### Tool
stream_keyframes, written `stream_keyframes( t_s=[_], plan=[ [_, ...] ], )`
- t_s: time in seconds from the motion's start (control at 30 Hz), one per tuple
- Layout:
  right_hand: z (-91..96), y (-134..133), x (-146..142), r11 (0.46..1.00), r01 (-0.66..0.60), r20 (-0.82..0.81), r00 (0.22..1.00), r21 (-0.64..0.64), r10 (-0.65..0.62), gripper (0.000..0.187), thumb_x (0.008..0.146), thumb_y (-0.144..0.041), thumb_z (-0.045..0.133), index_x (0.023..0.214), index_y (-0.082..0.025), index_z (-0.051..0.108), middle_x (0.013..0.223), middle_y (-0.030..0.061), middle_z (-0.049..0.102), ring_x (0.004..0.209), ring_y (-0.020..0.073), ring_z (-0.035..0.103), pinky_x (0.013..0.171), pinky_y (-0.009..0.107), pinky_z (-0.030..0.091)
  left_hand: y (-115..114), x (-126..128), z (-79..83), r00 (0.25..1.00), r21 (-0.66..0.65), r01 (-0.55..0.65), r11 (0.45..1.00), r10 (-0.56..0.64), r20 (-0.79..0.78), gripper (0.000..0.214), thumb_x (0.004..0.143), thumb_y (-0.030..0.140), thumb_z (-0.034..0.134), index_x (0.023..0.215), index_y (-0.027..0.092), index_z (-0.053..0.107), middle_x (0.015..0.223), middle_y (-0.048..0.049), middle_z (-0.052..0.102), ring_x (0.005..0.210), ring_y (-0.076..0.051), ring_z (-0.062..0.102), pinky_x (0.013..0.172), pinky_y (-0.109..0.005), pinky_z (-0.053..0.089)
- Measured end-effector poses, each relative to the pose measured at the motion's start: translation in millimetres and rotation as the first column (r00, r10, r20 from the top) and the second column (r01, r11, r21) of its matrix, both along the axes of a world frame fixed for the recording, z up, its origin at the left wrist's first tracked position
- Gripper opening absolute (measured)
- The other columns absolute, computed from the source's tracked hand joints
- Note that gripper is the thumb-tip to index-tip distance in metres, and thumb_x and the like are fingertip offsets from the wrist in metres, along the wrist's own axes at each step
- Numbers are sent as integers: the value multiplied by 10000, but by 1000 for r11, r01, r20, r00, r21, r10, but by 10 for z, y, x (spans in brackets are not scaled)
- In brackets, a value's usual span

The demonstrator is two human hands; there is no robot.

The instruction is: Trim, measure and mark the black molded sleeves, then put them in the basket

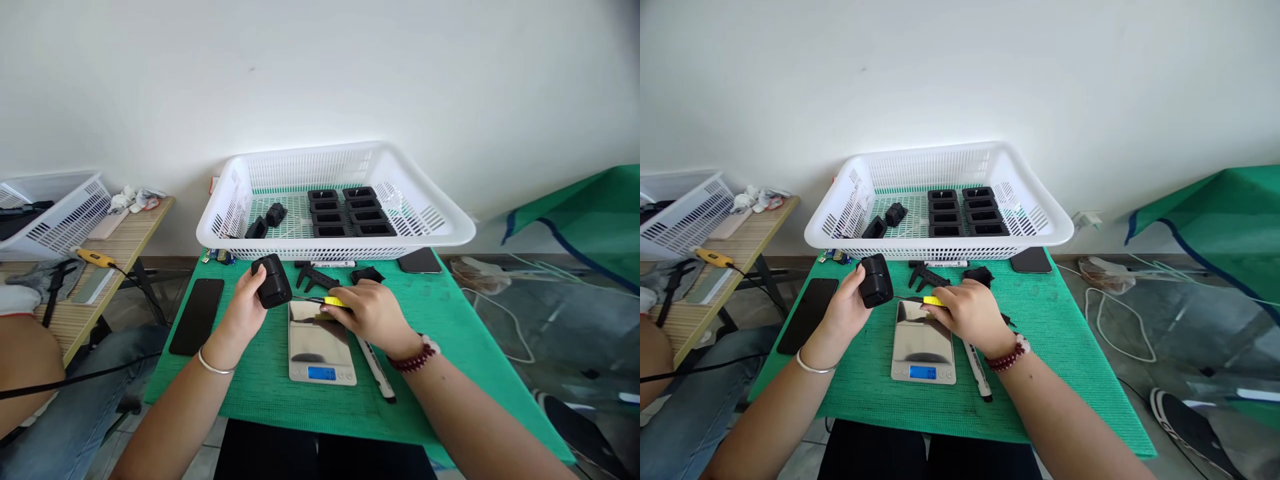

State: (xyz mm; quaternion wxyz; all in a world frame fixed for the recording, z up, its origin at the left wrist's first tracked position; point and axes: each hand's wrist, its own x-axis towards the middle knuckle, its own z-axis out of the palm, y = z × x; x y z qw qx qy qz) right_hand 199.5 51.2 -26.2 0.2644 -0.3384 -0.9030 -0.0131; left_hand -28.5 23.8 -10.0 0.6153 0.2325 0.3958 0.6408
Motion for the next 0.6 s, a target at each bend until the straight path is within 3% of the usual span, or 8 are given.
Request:
stream_keyframes(
  t_s=[0.07,0.23,0.47,0.6],
  plan=[
    [-11,12,2,1000,-17,3,1000,-22,17,375,944,-434,465,741,-167,632,563,9,597,489,115,417,545,279,257,5,-3,-8,999,-21,-20,1000,20,24,208,732,353,745,858,195,699,857,-26,666,798,-147,618,701,-242,491],
    [-8,38,17,997,76,-28,997,5,-76,374,945,-416,462,714,-167,620,539,6,587,481,124,400,532,280,241,15,11,-2,998,-38,-52,998,54,43,189,708,318,761,837,192,703,785,-14,651,732,-140,609,645,-238,488],
    [-37,19,-20,998,-54,-19,998,-31,54,349,934,-427,486,780,-161,651,572,13,611,495,112,456,552,268,284,30,-10,-24,993,-77,-87,993,92,70,209,740,340,737,904,218,696,827,-10,666,767,-144,624,681,-242,495],
    [-43,49,-2,999,7,-25,1000,-46,-8,356,941,-421,472,766,-167,650,582,19,619,496,117,454,538,272,274,-9,22,-26,996,-91,-64,994,70,62,211,731,365,742,861,206,694,786,-10,658,706,-137,609,640,-242,488]
  ],
)
